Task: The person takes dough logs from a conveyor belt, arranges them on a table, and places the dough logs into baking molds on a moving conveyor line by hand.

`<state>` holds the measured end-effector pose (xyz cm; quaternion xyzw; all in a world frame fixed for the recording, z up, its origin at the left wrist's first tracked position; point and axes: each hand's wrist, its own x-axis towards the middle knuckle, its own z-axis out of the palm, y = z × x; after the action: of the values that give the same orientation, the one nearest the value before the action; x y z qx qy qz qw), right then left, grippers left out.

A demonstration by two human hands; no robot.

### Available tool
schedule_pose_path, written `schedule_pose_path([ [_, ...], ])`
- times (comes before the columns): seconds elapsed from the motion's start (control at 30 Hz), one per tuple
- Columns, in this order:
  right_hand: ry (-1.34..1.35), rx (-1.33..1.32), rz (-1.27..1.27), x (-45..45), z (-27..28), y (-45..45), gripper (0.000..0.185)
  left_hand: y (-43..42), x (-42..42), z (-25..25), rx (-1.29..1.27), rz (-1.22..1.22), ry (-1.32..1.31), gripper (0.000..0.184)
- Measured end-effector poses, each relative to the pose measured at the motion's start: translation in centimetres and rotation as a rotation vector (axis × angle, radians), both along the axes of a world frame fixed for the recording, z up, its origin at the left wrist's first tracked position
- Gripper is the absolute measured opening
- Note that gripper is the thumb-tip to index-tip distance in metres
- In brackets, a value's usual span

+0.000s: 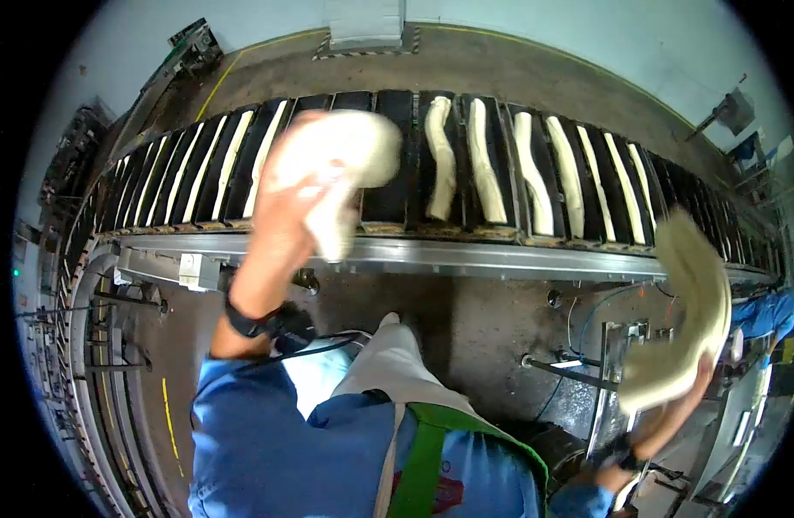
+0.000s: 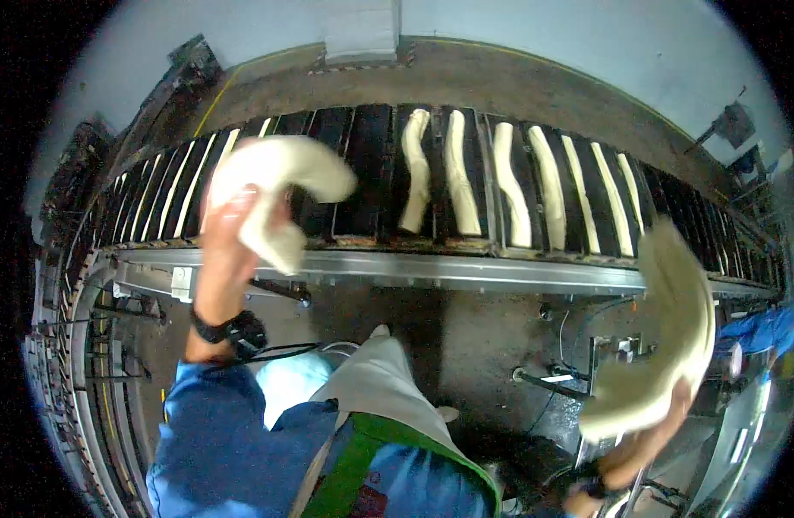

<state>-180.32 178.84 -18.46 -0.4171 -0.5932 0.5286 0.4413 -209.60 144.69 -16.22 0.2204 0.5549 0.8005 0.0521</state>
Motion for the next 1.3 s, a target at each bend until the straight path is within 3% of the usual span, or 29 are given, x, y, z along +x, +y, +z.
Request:
schedule_pose_path([
  [0.03, 0.168, -0.028, 0.154, -5.0, 0.7, -0.9, 0.051, -2.6, -1.4, -0.3, -0.022, 0.187, 0.014, 0.048],
  [0.07, 0.158, 0.035, 0.376, -9.6, 1.3, -1.7, 0.043, -4.8, -2.6, -0.6, -0.047, 0.371, 0.026, 0.051],
  [0.1, 0.076, 0.258, 0.402, -14.8, 1.7, -3.4, 0.043, -6.8, -3.5, -0.7, -0.066, 0.461, 0.037, 0.053],
  [0.17, 0.173, 0.218, 0.564, -23.7, 0.6, -8.2, 0.043, -10.6, -5.1, -2.0, -0.076, 0.623, 0.066, 0.058],
  [0.23, -0.032, 0.218, 0.880, -30.6, -0.4, -12.9, 0.045, -13.5, -6.2, -3.2, -0.151, 0.724, 0.097, 0.059],
  [0.27, 0.111, 0.193, 1.094, -33.8, -2.0, -15.6, 0.047, -14.1, -6.3, -3.3, -0.246, 0.766, 0.160, 0.057],
  [0.3, -0.091, 0.032, 1.002, -36.8, -5.5, -17.5, 0.040, -14.3, -6.3, -3.2, -0.250, 0.788, 0.189, 0.054],
  [0.37, -0.141, 0.178, 1.247, -42.3, -17.1, -18.4, 0.041, -15.8, -5.6, -3.9, -0.273, 0.796, 0.128, 0.049],
  [0.4, -0.388, -0.340, 1.265, -43.2, -18.6, -19.9, 0.043, -17.6, -5.0, -5.0, -0.286, 0.791, 0.043, 0.047],
  [0.47, -0.413, -0.325, 1.171, -44.0, -23.6, -20.6, 0.045, -18.6, -3.9, -6.4, -0.352, 0.930, -0.024, 0.045],
  [0.53, -0.455, -0.324, 1.081, -43.1, -23.4, -21.8, 0.046, -17.3, -3.0, -6.5, -0.323, 0.841, -0.029, 0.042],
  [0.6, -0.538, -0.235, 1.013, -41.6, -22.5, -22.9, 0.056, -16.0, -2.3, -7.4, -0.309, 0.900, -0.052, 0.039],
  [0.63, -0.640, -0.012, 1.069, -40.7, -23.6, -23.7, 0.066, -15.7, -1.9, -7.2, -0.310, 0.823, -0.076, 0.038],
  [0.67, -0.579, -0.064, 1.203, -40.2, -24.8, -23.8, 0.063, -15.2, -1.5, -7.2, -0.308, 0.743, -0.101, 0.038],
  [0.73, -0.508, -0.225, 1.230, -41.3, -24.2, -23.2, 0.056, -12.3, -1.4, -5.7, -0.217, 0.666, -0.075, 0.037],
  [0.77, -0.459, 0.190, 1.124, -43.0, -28.8, -24.7, 0.054, -10.4, -1.6, -4.3, -0.315, 0.673, -0.053, 0.039],
  [0.87, -0.233, 0.714, 1.493, -44.1, -26.3, -22.5, 0.039, -5.7, -2.2, -3.7, -0.425, 0.662, 0.039, 0.045],
  [0.9, -0.209, 0.208, 1.700, -41.4, -18.7, -19.0, 0.045, -3.2, -2.7, -2.8, -0.448, 0.525, 0.094, 0.045],
  [0.93, -0.050, 0.090, 1.798, -40.3, -16.7, -16.5, 0.049, -0.1, -2.6, -2.1, -0.464, 0.376, 0.147, 0.045],
  [1.0, 0.545, -0.164, 1.928, -35.4, -12.1, -10.3, 0.055, 6.0, -2.8, -3.2, -0.299, 0.289, 0.037, 0.045],
  [1.07, 0.500, 0.179, 1.728, -29.4, -8.9, -5.1, 0.085, 12.9, -1.3, -6.0, -0.333, -0.006, 0.668, 0.059],
  [1.1, 0.374, 0.285, 1.478, -26.7, -9.1, -2.4, 0.089, 16.9, -0.5, -6.8, -0.283, -0.151, 0.543, 0.061],
  [1.17, 0.235, 0.412, 1.022, -21.0, -10.0, 0.6, 0.095, 21.7, 1.7, -9.5, -0.196, -0.296, 0.685, 0.063],
  [1.2, 0.249, 0.417, 0.866, -16.9, -9.9, 3.2, 0.091, 25.6, 4.9, -8.8, -0.340, -0.372, 0.430, 0.058],
  [1.27, 0.125, 0.372, 0.537, -10.2, -13.3, 6.7, 0.080, 33.1, 9.2, -11.1, -0.047, -0.744, -0.077, 0.050],
  [1.3, 0.018, 0.281, 0.442, -5.4, -13.9, 7.8, 0.075, 36.2, 12.3, -11.4, 0.001, -1.075, -0.322, 0.047],
])
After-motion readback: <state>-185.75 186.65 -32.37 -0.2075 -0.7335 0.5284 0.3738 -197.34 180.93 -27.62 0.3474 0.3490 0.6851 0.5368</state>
